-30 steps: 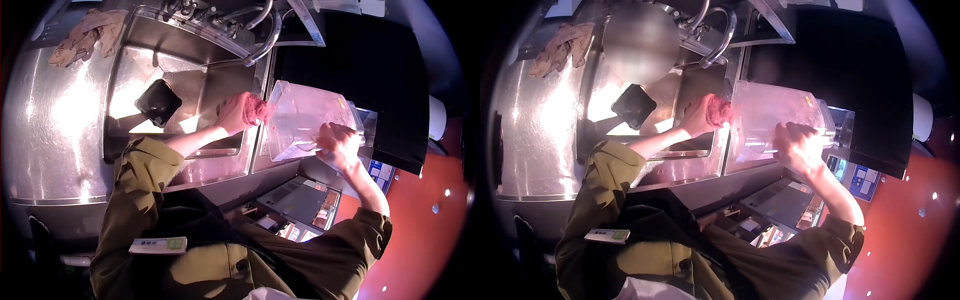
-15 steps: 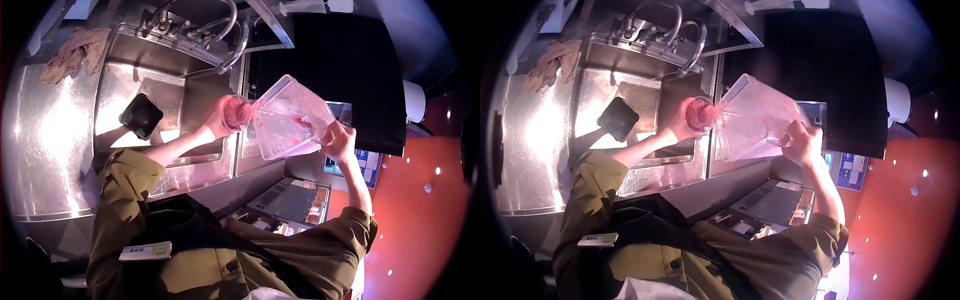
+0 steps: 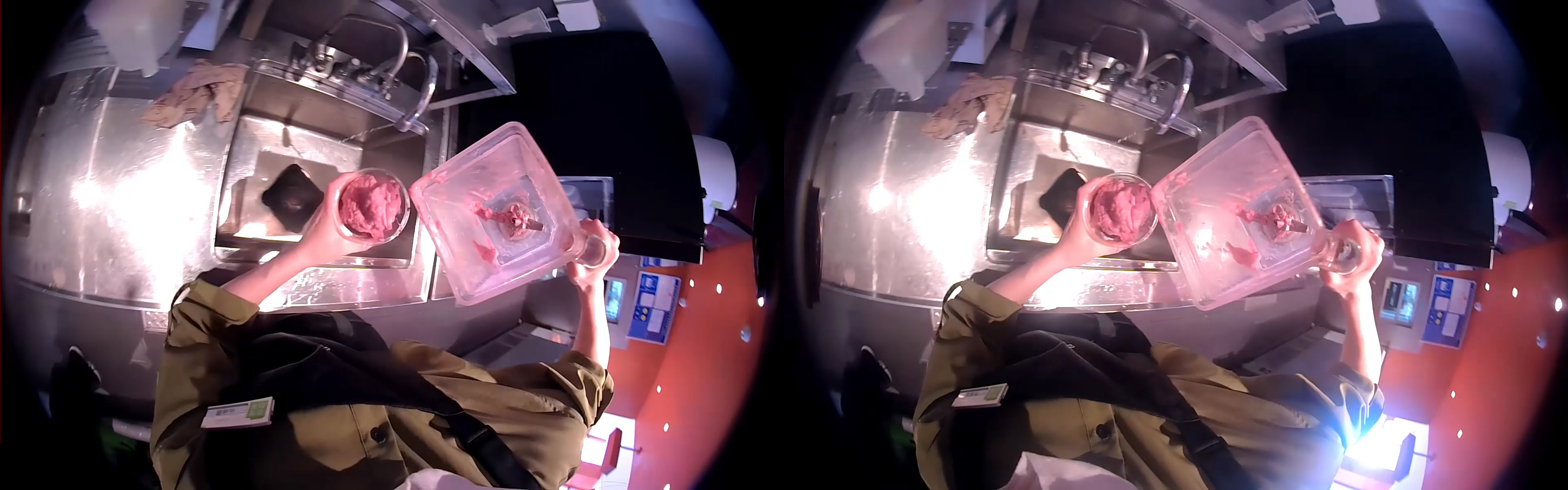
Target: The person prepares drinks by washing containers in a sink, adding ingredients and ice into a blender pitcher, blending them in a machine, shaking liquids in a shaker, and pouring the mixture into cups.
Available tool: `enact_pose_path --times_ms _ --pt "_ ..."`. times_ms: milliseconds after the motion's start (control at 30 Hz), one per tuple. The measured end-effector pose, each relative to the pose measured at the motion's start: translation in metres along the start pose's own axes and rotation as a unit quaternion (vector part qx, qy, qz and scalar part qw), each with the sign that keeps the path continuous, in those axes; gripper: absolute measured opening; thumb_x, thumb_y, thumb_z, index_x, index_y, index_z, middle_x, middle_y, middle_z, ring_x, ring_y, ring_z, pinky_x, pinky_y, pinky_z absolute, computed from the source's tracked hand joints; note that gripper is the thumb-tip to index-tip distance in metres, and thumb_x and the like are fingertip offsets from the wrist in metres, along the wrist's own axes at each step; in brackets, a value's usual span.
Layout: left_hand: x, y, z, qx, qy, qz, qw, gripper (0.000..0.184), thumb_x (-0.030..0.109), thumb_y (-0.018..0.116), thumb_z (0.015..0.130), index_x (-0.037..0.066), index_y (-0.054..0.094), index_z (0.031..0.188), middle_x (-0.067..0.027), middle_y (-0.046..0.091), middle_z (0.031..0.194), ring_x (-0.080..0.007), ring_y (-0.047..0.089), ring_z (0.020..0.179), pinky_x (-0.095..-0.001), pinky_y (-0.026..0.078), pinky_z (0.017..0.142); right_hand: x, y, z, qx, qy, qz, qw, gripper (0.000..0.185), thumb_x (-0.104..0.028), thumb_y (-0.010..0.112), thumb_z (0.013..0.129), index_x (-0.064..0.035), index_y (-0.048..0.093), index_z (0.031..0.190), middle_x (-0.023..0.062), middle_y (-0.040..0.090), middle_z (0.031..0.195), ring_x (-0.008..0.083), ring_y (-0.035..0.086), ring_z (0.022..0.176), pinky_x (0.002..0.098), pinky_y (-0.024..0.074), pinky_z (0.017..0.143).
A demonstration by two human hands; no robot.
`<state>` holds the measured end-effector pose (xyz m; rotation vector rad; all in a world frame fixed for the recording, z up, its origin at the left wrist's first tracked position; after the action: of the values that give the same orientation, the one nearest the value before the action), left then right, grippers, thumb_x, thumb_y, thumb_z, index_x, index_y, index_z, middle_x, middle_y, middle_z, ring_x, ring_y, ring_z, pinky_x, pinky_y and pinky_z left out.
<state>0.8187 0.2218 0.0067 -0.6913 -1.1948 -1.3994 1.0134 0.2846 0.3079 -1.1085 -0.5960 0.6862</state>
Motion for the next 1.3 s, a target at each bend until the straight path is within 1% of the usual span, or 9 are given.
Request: enact_pose_path --times_ms 67,233,367,733,833,1033,1133,1233,1300 --pt "0.017 -0.03 -0.013 0.037 0.011 0.042 0.998 0.097 0.01 0.081 0.051 0.005 0.019 0.126 -0.0162 0.038 0.12 -0.0256 0.041 0.113 -0.0361 0.036 0.093 0.036 0.014 -0.019 -0.074 0.085 0.011 0.994 0.04 -0.026 0.069 0.058 0.0008 0.058 0.086 0.0103 0.058 0.083 0.0215 0.055 0.067 0.0318 0.0451 0.063" --pt "0.052 -0.125 -0.057 0.211 -0.022 0.099 0.972 0.099 0.008 0.08 0.053 0.004 0.014 0.127 -0.0173 0.033 0.122 -0.0256 0.038 0.114 -0.0365 0.036 0.092 0.014 0.057 -0.017 0.064 0.108 0.18 0.976 0.009 -0.007 0.059 0.059 0.0012 0.057 0.064 0.0048 0.053 0.058 0.0135 0.051 0.052 0.0247 0.0389 0.05" --pt "0.048 -0.195 -0.088 0.32 -0.032 0.246 0.915 0.097 0.007 0.079 0.052 0.003 0.016 0.126 -0.0163 0.033 0.121 -0.0251 0.037 0.113 -0.0359 0.034 0.093 0.021 0.117 -0.036 -0.003 0.171 0.257 0.951 0.017 -0.008 0.06 0.061 0.0031 0.057 0.074 0.0061 0.055 0.061 0.0109 0.052 0.057 0.0232 0.0415 0.058" --pt "0.072 -0.261 -0.099 0.403 -0.032 0.353 0.844 0.091 0.007 0.074 0.05 0.002 0.02 0.124 -0.0144 0.029 0.12 -0.0256 0.033 0.113 -0.0364 0.03 0.095 -0.006 0.169 -0.051 0.004 0.263 0.328 0.907 0.01 -0.006 0.053 0.072 0.0011 0.05 0.066 0.0003 0.052 0.058 0.0047 0.045 0.057 0.0213 0.0376 0.052" --pt "0.073 -0.264 -0.102 0.421 -0.02 0.301 0.856 0.091 0.007 0.074 0.05 0.002 0.021 0.124 -0.0141 0.029 0.12 -0.0255 0.033 0.114 -0.0358 0.03 0.096 -0.008 0.185 -0.056 -0.004 0.28 0.364 0.889 0.009 -0.005 0.054 0.071 0.0004 0.049 0.065 0.0001 0.052 0.057 0.0045 0.045 0.056 0.0212 0.037 0.051" --pt "0.077 -0.268 -0.095 0.399 -0.007 0.322 0.858 0.091 0.01 0.078 0.052 0.002 0.023 0.124 -0.0146 0.032 0.12 -0.0249 0.035 0.113 -0.0355 0.03 0.096 -0.009 0.215 -0.055 -0.165 0.261 0.35 0.885 0.02 -0.003 0.059 0.06 -0.0025 0.045 0.074 0.0016 0.048 0.07 0.0099 0.045 0.067 0.0235 0.0391 0.064" --pt "0.078 -0.269 -0.101 0.4 -0.03 0.356 0.844 0.086 0.011 0.078 0.056 0.001 0.025 0.123 -0.0146 0.035 0.118 -0.0246 0.038 0.111 -0.0355 0.032 0.095 -0.032 0.233 -0.045 -0.295 0.235 0.469 0.798 0.029 -0.016 0.064 0.066 -0.0019 0.047 0.084 0.0051 0.051 0.083 0.012 0.047 0.083 0.0257 0.0392 0.076" --pt "0.072 -0.245 -0.094 0.504 -0.028 0.049 0.862 0.092 0.014 0.081 0.052 0.0 0.025 0.124 -0.0153 0.034 0.12 -0.0257 0.037 0.112 -0.035 0.031 0.095 -0.027 0.274 -0.052 -0.389 0.255 0.51 0.724 0.043 -0.035 0.061 0.074 0.0008 0.05 0.096 0.0076 0.053 0.093 0.0137 0.047 0.092 0.0271 0.0374 0.082" --pt "0.088 -0.257 -0.108 0.438 -0.03 0.45 0.778 0.09 0.014 0.081 0.054 -0.001 0.027 0.124 -0.0152 0.035 0.119 -0.0248 0.038 0.111 -0.0344 0.032 0.094 0.003 0.314 -0.053 -0.31 0.325 0.495 0.743 0.039 -0.03 0.054 0.077 0.0032 0.054 0.098 0.0074 0.056 0.089 0.0139 0.05 0.087 0.0275 0.0404 0.077"
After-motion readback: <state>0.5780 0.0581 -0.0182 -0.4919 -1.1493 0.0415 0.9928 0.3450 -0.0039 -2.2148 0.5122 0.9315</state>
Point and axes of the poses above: each hand's wrist, its own z-axis towards the middle knuckle, its own y-axis out of the palm, x = y × z, the point moved 8 cm from there along z, towards the middle knuckle
